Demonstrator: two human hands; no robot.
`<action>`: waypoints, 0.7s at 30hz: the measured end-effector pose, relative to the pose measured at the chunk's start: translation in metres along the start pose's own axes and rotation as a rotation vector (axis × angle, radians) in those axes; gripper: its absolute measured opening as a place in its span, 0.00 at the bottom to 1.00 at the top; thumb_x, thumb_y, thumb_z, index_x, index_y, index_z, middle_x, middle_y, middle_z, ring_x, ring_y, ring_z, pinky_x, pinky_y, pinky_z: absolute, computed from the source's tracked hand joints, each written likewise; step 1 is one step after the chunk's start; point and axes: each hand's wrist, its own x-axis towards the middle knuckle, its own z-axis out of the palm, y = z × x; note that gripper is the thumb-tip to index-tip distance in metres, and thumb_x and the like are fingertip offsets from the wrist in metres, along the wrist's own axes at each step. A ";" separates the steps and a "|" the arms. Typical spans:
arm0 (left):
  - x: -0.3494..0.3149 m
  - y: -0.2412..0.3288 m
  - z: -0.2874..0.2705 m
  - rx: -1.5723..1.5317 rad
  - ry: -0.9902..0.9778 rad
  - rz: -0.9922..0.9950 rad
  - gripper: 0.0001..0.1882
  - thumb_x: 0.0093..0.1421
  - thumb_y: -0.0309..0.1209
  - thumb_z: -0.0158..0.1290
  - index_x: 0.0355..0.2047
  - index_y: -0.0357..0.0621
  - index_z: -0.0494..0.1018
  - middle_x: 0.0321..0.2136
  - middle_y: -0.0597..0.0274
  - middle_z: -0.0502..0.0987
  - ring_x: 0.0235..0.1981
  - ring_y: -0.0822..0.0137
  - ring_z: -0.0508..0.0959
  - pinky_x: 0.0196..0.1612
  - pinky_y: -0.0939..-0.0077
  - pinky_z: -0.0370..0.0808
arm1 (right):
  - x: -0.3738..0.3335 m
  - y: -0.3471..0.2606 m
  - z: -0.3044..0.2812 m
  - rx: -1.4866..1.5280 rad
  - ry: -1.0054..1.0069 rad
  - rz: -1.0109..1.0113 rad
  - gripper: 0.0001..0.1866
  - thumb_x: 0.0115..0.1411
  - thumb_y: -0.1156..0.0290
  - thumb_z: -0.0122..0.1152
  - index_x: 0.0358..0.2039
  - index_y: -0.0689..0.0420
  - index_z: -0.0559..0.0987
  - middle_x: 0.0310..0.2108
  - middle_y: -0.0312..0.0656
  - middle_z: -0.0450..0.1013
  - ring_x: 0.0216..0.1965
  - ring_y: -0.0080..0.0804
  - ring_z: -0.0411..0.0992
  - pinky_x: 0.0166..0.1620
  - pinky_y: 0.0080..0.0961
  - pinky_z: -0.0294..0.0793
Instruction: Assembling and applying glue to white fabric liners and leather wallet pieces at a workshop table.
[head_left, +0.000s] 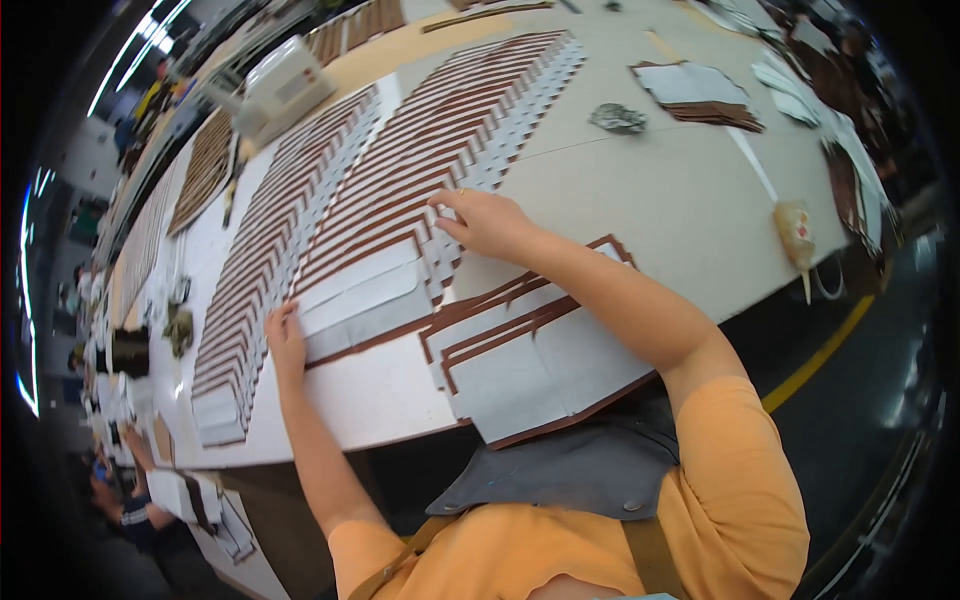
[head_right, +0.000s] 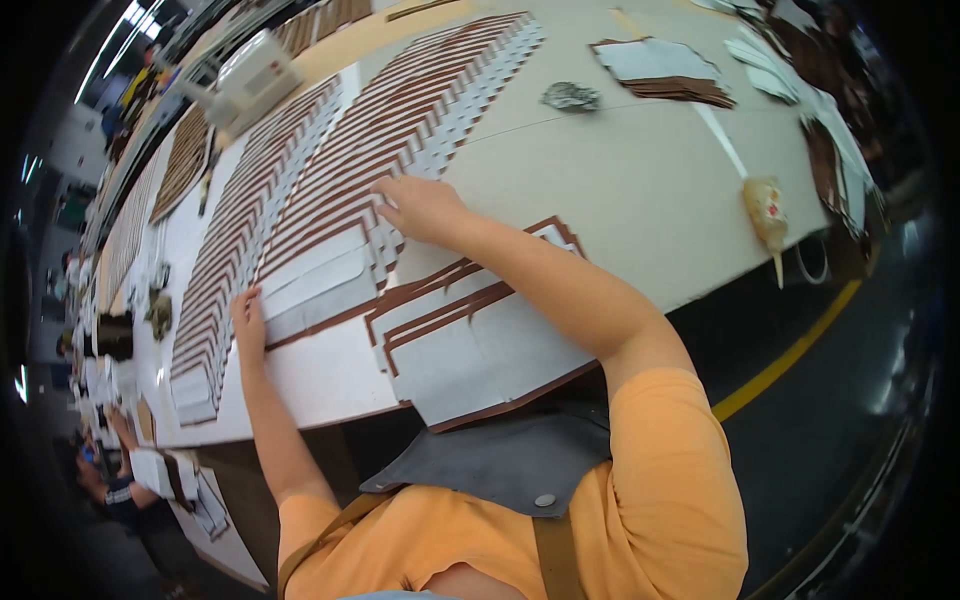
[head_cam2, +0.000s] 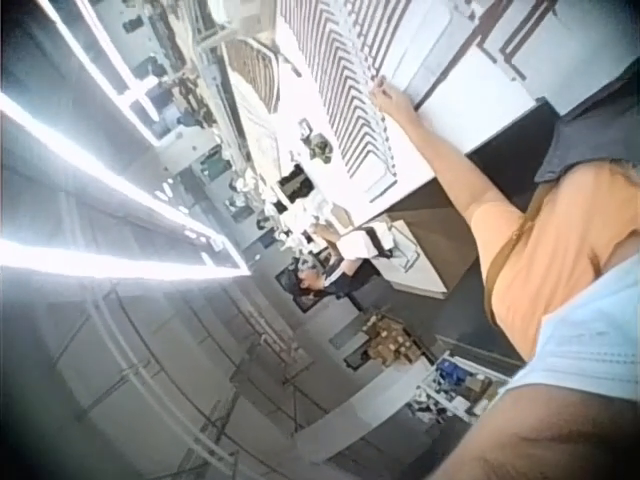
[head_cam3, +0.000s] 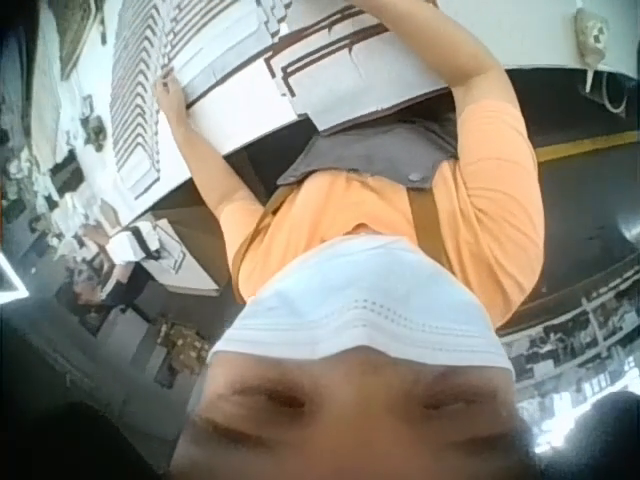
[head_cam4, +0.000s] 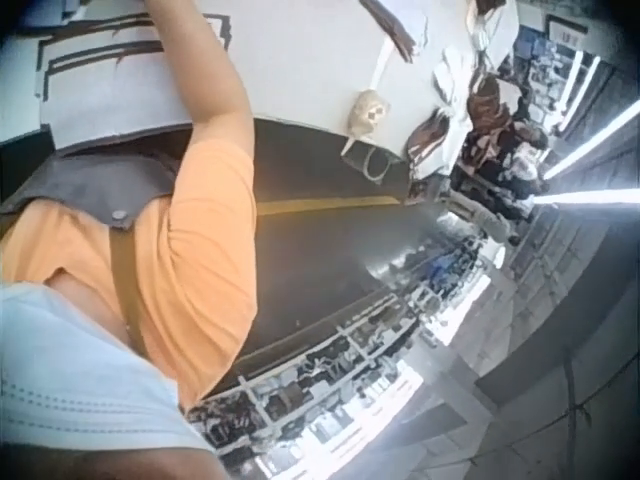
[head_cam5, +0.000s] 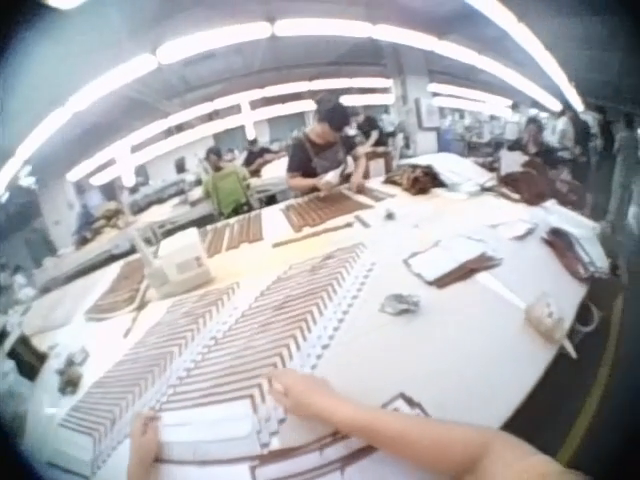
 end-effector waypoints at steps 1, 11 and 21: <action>-0.002 0.009 -0.004 -0.096 0.011 -0.081 0.10 0.56 0.26 0.41 0.37 0.40 0.69 0.36 0.56 0.68 0.39 0.62 0.68 0.42 0.74 0.64 | -0.004 0.008 -0.017 0.020 0.094 0.013 0.11 0.54 0.66 0.50 0.38 0.50 0.73 0.29 0.43 0.70 0.32 0.39 0.70 0.34 0.31 0.68; -0.017 0.147 0.015 -0.132 0.029 0.074 0.10 0.56 0.26 0.43 0.39 0.41 0.67 0.40 0.59 0.65 0.44 0.65 0.65 0.46 0.73 0.61 | -0.049 0.226 -0.223 -0.761 0.414 0.428 0.12 0.52 0.64 0.51 0.34 0.59 0.73 0.38 0.46 0.70 0.43 0.42 0.66 0.44 0.35 0.67; -0.031 0.264 0.063 -0.245 -0.277 0.324 0.11 0.52 0.25 0.47 0.38 0.41 0.68 0.42 0.54 0.65 0.45 0.57 0.64 0.49 0.70 0.60 | -0.001 0.235 -0.200 -0.833 0.179 0.483 0.15 0.52 0.60 0.51 0.37 0.55 0.70 0.39 0.47 0.69 0.42 0.41 0.68 0.45 0.33 0.67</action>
